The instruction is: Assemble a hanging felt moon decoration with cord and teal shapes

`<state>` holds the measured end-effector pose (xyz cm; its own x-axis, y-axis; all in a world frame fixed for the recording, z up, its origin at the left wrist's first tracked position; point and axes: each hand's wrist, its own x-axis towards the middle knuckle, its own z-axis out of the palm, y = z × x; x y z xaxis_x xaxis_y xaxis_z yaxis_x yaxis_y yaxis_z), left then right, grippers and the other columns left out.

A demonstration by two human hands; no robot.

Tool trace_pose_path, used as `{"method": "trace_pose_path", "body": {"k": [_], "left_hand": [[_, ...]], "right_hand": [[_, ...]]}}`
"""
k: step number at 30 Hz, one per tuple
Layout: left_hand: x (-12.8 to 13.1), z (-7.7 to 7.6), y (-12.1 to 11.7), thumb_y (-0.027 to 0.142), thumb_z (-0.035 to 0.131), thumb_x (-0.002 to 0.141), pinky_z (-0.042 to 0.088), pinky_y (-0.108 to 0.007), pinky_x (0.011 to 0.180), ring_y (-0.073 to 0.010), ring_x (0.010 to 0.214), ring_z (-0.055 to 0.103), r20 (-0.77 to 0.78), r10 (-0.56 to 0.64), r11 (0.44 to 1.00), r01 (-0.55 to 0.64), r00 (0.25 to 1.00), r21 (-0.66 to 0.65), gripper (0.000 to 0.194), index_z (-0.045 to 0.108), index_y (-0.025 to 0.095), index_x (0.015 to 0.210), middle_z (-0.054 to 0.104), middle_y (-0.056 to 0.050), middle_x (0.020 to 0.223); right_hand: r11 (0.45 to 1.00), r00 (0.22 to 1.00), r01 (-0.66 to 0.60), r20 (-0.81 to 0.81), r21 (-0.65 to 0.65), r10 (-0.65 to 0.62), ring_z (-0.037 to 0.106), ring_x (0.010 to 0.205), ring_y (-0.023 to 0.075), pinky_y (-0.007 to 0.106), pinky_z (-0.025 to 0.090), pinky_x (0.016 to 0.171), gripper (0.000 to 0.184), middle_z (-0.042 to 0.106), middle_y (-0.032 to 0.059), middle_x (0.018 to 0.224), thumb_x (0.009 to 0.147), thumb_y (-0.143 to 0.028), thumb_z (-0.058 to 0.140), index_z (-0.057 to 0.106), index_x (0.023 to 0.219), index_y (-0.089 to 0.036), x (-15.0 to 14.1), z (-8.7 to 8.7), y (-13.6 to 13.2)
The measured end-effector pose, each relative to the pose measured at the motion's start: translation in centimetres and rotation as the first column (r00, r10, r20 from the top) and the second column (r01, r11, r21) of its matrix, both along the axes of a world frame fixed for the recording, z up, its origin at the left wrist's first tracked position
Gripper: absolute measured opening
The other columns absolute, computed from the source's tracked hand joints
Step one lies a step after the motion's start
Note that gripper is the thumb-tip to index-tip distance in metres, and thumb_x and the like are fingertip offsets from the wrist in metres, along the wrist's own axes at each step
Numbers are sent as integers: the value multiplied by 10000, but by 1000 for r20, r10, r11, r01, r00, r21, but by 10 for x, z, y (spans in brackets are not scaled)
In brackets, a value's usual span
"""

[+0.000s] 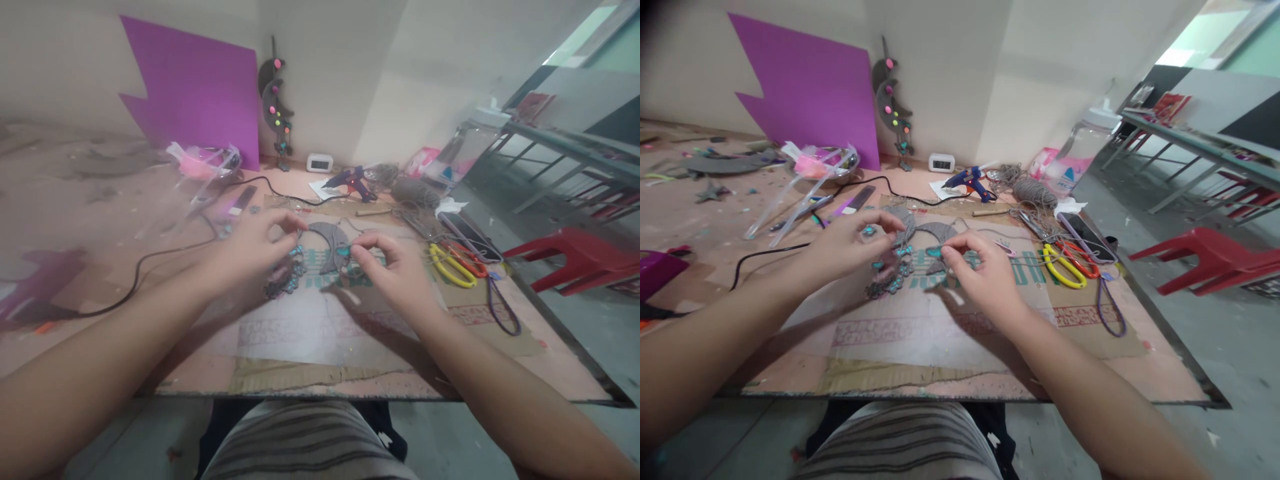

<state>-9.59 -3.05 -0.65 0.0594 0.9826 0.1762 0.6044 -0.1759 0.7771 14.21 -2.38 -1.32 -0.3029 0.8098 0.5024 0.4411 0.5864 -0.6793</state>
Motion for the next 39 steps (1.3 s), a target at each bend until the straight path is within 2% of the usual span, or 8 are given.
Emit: {"method": "trace_pose_path", "body": {"k": [5, 9, 11, 19, 24, 28, 33, 39], "left_hand": [[0, -1, -1, 204, 535, 805, 427, -222, 465, -118, 491, 620, 55, -85, 995, 88, 995, -49, 201, 604, 220, 993, 658, 26, 777], [-2, -3, -2, 283, 501, 892, 446, -248, 470, -153, 481, 630, 138, -153, 981, 167, 979, -95, 159, 542, 247, 1041, 589, 51, 635], [-3, -5, -2, 300, 491, 912, 451, -259, 486, -165, 491, 631, 129, -159, 981, 171, 979, -89, 142, 522, 254, 1042, 574, 57, 592], [-5, -8, -2, 233, 450, 902, 462, -291, 553, -159, 523, 601, 7, -203, 977, 203, 979, -70, 142, 525, 258, 1020, 582, 53, 631], [1, -4, -5, 196, 395, 898, 457, -307, 626, -163, 623, 576, 8, -141, 990, 141, 990, -16, 129, 500, 224, 968, 574, 29, 706], [5, -6, -6, 230, 395, 942, 463, -317, 746, -184, 802, 594, 3, -160, 985, 159, 987, 72, 153, 541, 202, 976, 605, -6, 800], [12, -9, -12, 358, 417, 997, 464, -300, 757, -175, 793, 621, 18, -234, 971, 233, 972, 52, 276, 634, 218, 1095, 663, 2, 816], [19, -7, -19, 460, 577, 924, 471, -319, 908, -209, 937, 644, -68, -245, 963, 251, 967, 101, 284, 736, 230, 973, 736, -23, 975]], "right_hand": [[998, 999, -32, 33, 55, 30, 633, 794, 169, 295, 473, 769, 109, 687, 15, 799, 896, -229, 623, 655, 796, -199, -2, 2, -3], [994, 997, -49, 57, 97, 44, 632, 785, 164, 284, 476, 747, 118, 678, 13, 781, 906, -214, 614, 643, 792, -200, -3, 3, -5], [993, 997, -55, 66, 109, 48, 633, 783, 162, 280, 477, 744, 121, 678, 13, 780, 911, -212, 613, 642, 794, -199, -3, 3, -5], [994, 994, -57, 102, 93, 48, 631, 779, 164, 286, 474, 749, 121, 675, 16, 778, 911, -207, 617, 640, 792, -198, -3, 3, -4], [996, 993, -68, 104, 57, 62, 627, 792, 173, 303, 467, 762, 125, 674, 17, 786, 912, -220, 608, 632, 790, -202, -5, 0, -3], [997, 993, -65, 99, 29, 62, 626, 807, 178, 308, 462, 772, 120, 675, 21, 794, 913, -234, 607, 633, 800, -202, -5, -1, -4], [997, 993, -71, 91, 14, 70, 626, 799, 173, 308, 463, 763, 131, 677, 18, 800, 912, -248, 617, 637, 790, -206, -6, -3, -4], [995, 991, -88, 105, 40, 84, 625, 811, 182, 324, 468, 763, 144, 681, 25, 793, 915, -246, 620, 637, 777, -207, -9, -7, -6]]}}
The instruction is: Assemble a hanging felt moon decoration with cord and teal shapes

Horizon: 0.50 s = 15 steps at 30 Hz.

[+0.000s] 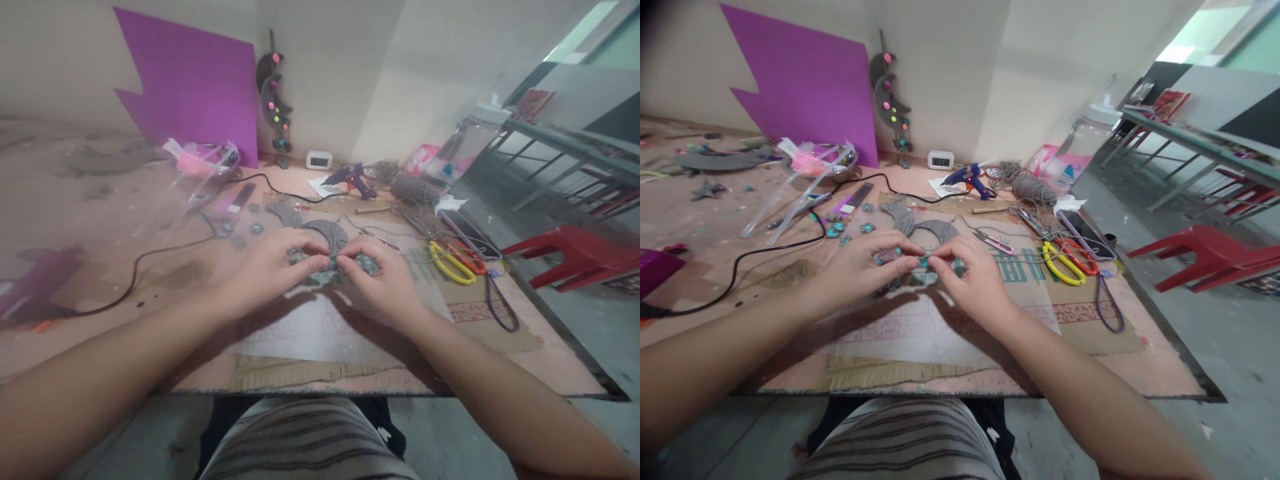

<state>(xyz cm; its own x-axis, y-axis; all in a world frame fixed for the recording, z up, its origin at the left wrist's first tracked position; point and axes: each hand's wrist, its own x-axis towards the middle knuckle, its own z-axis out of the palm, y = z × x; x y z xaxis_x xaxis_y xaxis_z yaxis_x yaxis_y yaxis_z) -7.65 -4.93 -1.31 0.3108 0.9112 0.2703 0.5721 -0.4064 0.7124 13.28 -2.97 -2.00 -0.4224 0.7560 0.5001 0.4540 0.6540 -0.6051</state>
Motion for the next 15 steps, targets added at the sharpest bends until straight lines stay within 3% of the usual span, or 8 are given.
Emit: {"method": "trace_pose_path", "body": {"k": [5, 9, 12, 15], "left_hand": [[1, 0, -1, 396, 631, 890, 476, -287, 856, -182, 862, 639, -13, 36, 999, -36, 999, -24, 207, 749, 231, 929, 735, -4, 913], [-1, 3, 1, 421, 630, 877, 474, -249, 701, -164, 763, 624, 33, 149, 980, -143, 988, -138, 223, 735, 229, 917, 717, 12, 822], [-2, 5, 4, 429, 634, 867, 478, -236, 663, -164, 773, 629, 70, 184, 967, -168, 980, -190, 240, 721, 210, 911, 715, 0, 843], [-3, 3, 8, 435, 627, 868, 484, -233, 628, -156, 734, 633, 107, 168, 962, -139, 980, -235, 256, 705, 196, 917, 712, -9, 834]], "right_hand": [[999, 999, -29, -37, -28, 28, 634, 813, 172, 313, 484, 758, 143, 702, 29, 822, 934, -262, 597, 681, 836, -201, 0, -1, -2], [966, 991, 6, -125, -258, -39, 624, 709, 144, 301, 504, 664, 201, 725, 40, 940, 945, -331, 567, 703, 1015, -200, 2, 3, -1], [842, 962, -139, -272, -522, -10, 528, 485, 77, 263, 449, 453, 262, 711, 35, 1038, 882, -379, 634, 661, 1082, -213, 1, 0, 0], [713, 920, -274, -392, -646, -2, 534, 478, 67, 236, 429, 407, 320, 702, 33, 1080, 839, -387, 681, 624, 1117, -240, -4, -10, 2]]}}
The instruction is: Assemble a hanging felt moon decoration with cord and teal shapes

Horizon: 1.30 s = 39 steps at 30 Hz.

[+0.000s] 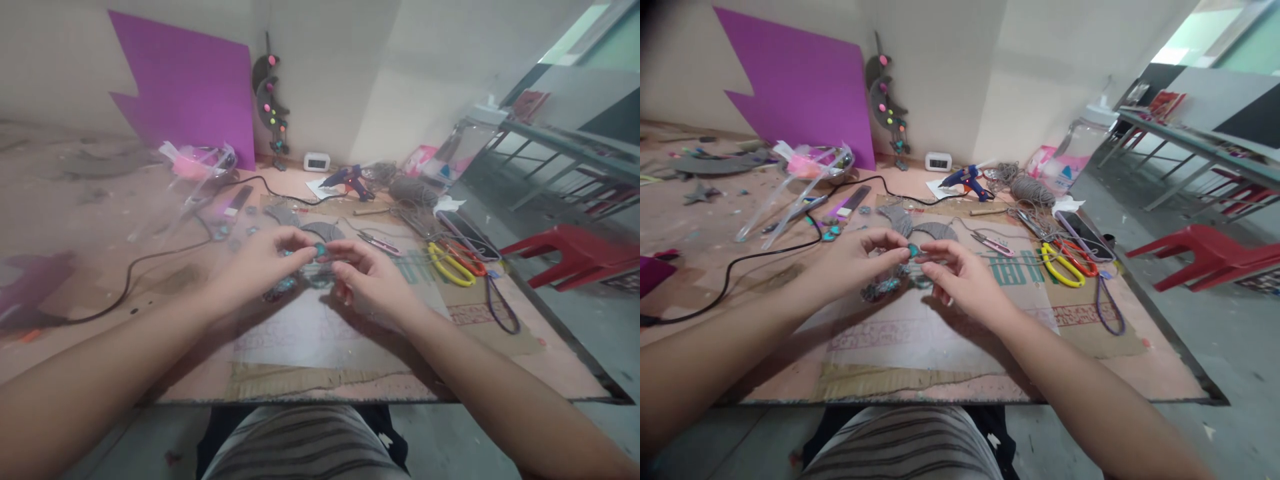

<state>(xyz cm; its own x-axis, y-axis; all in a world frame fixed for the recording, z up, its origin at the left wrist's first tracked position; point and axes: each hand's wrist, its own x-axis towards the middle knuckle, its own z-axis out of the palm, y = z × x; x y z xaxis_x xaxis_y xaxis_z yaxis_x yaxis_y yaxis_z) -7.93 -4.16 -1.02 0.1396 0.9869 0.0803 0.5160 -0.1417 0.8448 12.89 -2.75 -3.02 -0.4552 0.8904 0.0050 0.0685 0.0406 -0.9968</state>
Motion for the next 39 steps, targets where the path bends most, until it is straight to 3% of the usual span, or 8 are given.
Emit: {"method": "trace_pose_path", "body": {"k": [3, 6, 11, 15, 19, 28, 34, 39], "left_hand": [[-2, -5, 5, 446, 629, 867, 463, -229, 549, -129, 598, 595, 52, -12, 999, 14, 999, -34, 267, 685, 191, 926, 682, -1, 734], [-7, -9, 12, 467, 625, 867, 437, -233, 472, -113, 466, 532, 82, 6, 997, 0, 997, -76, 282, 656, 197, 941, 610, 25, 601], [-18, -11, 21, 460, 589, 884, 448, -251, 447, -131, 434, 560, 147, -45, 988, 66, 988, -139, 250, 570, 211, 868, 595, 25, 586], [-13, -8, 22, 445, 556, 893, 429, -242, 429, -121, 438, 539, 131, -89, 979, 111, 987, -172, 224, 543, 221, 880, 602, 28, 639], [-5, -2, 37, 432, 558, 886, 369, -224, 414, -95, 429, 487, -21, -115, 991, 113, 993, -68, 228, 598, 207, 890, 647, 9, 708], [-6, 1, 94, 414, 645, 801, 477, -253, 569, -163, 644, 633, 4, -81, 995, 81, 997, 63, 226, 659, 190, 777, 699, -32, 747], [-7, -10, 95, 497, 601, 862, 432, -233, 500, -148, 614, 627, 94, -94, 994, 98, 991, -38, 307, 651, 194, 860, 692, -33, 797], [-7, -20, 92, 475, 605, 864, 440, -244, 492, -148, 560, 603, 138, -105, 985, 121, 985, -119, 263, 637, 214, 862, 643, -5, 686]], "right_hand": [[1000, 1000, 14, 8, 16, -14, 519, 503, 71, 229, 420, 433, 345, 698, 28, 1011, 845, -434, 675, 618, 1120, -234, -5, -12, 8], [971, 984, 98, 126, 218, -127, 512, 565, 98, 248, 427, 508, 306, 668, 13, 880, 894, -441, 611, 620, 1088, -204, -3, -17, 21], [677, 908, 81, 225, 731, -352, 525, 733, 150, 313, 453, 710, 189, 580, 23, 894, 933, -289, 559, 571, 1093, -189, 18, -23, 45], [558, 889, 109, 171, 822, -425, 523, 749, 172, 330, 442, 735, 129, 537, 17, 849, 958, -267, 504, 540, 1059, -195, 25, -34, 68], [586, 917, 38, 205, 810, -343, 520, 773, 190, 353, 447, 770, 172, 551, 36, 864, 940, -306, 514, 555, 1062, -191, 18, -39, 98], [694, 940, 106, 155, 712, -302, 588, 861, 199, 361, 497, 802, 253, 649, 84, 970, 956, -401, 496, 601, 1029, -183, 14, -24, 127], [975, 994, 103, 25, 197, -110, 471, 462, 76, 230, 379, 414, 409, 712, 46, 949, 923, -556, 534, 617, 1097, -196, -6, -18, 98], [999, 996, 44, -75, 1, -43, 417, 429, 42, 198, 320, 380, 469, 722, 39, 900, 780, -529, 735, 596, 1088, -204, -7, -18, 89]]}}
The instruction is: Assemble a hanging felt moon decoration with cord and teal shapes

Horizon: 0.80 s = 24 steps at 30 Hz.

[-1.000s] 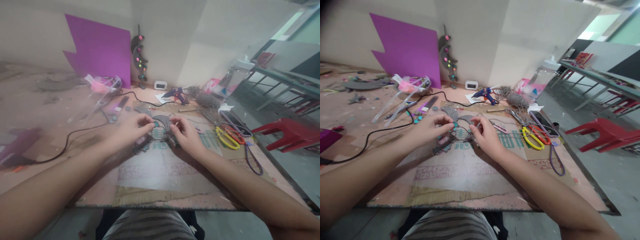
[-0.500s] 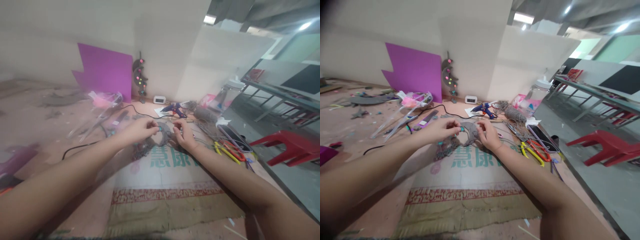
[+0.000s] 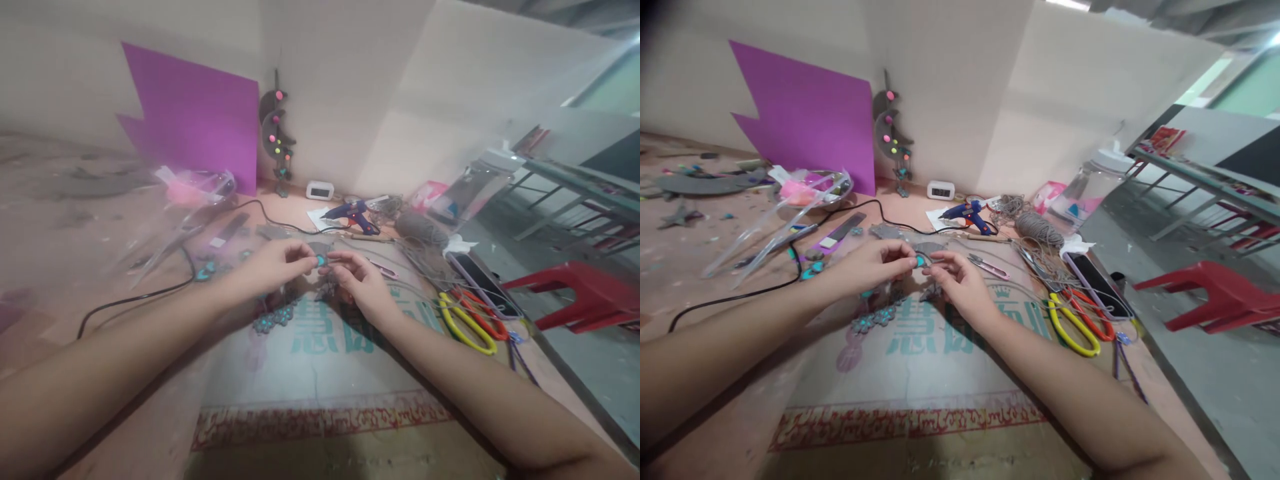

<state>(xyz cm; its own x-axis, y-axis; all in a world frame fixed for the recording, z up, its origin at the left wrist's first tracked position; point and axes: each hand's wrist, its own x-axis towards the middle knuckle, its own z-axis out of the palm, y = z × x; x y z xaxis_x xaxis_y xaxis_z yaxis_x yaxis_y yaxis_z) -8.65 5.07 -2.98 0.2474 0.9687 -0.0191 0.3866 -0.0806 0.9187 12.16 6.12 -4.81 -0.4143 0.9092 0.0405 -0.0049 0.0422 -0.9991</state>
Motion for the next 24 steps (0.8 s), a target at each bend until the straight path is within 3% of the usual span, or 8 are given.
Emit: {"method": "trace_pose_path", "body": {"k": [4, 9, 11, 14, 17, 19, 24], "left_hand": [[5, -2, -2, 454, 597, 865, 417, -247, 513, -144, 578, 567, -14, 33, 999, -33, 999, 42, 248, 630, 208, 857, 611, 11, 663], [15, -10, -9, 375, 562, 885, 404, -259, 614, -140, 674, 542, -14, 121, 978, -117, 993, 176, 206, 613, 180, 843, 621, 3, 744], [17, -14, -11, 361, 564, 881, 404, -265, 639, -144, 696, 542, -26, 117, 975, -109, 993, 192, 201, 618, 173, 835, 627, -1, 760], [18, -18, -13, 357, 555, 880, 402, -269, 651, -147, 705, 542, -7, 121, 972, -117, 993, 203, 200, 616, 172, 832, 620, 1, 765], [17, -18, -12, 353, 550, 875, 390, -268, 649, -141, 692, 518, 28, 149, 963, -151, 988, 225, 200, 587, 172, 801, 570, 13, 733], [18, -19, -12, 350, 551, 872, 381, -266, 644, -136, 682, 500, 31, 159, 958, -161, 987, 235, 196, 576, 172, 793, 545, 20, 717], [19, -20, -13, 324, 550, 882, 376, -255, 631, -127, 674, 500, 17, 153, 953, -152, 988, 263, 175, 579, 172, 800, 559, 25, 714]], "right_hand": [[998, 1000, 12, -17, -55, -13, 507, 517, 77, 204, 374, 416, 449, 699, 20, 874, 732, -434, 787, 586, 1067, -215, 1, -2, 1], [971, 988, 92, 103, 221, -117, 513, 578, 105, 246, 408, 516, 334, 596, -37, 734, 797, -359, 727, 602, 1068, -209, 4, -10, 4], [918, 967, 103, 177, 383, -183, 486, 578, 111, 265, 411, 555, 271, 549, -47, 694, 817, -339, 711, 631, 1035, -200, 6, -11, 5], [793, 934, 52, 252, 607, -254, 492, 633, 129, 283, 429, 625, 185, 564, -22, 742, 830, -304, 710, 665, 977, -200, 8, -8, 5], [683, 930, -3, 252, 731, -266, 516, 697, 147, 301, 457, 685, 167, 604, 12, 848, 858, -311, 705, 664, 984, -210, 9, -5, 4], [649, 930, -13, 248, 761, -272, 523, 712, 154, 307, 466, 698, 170, 615, 21, 872, 872, -309, 701, 653, 1004, -214, 9, -6, 4], [623, 914, -2, 254, 783, -316, 530, 702, 153, 303, 465, 698, 85, 619, 6, 831, 885, -233, 676, 644, 962, -216, 8, -10, 5]]}}
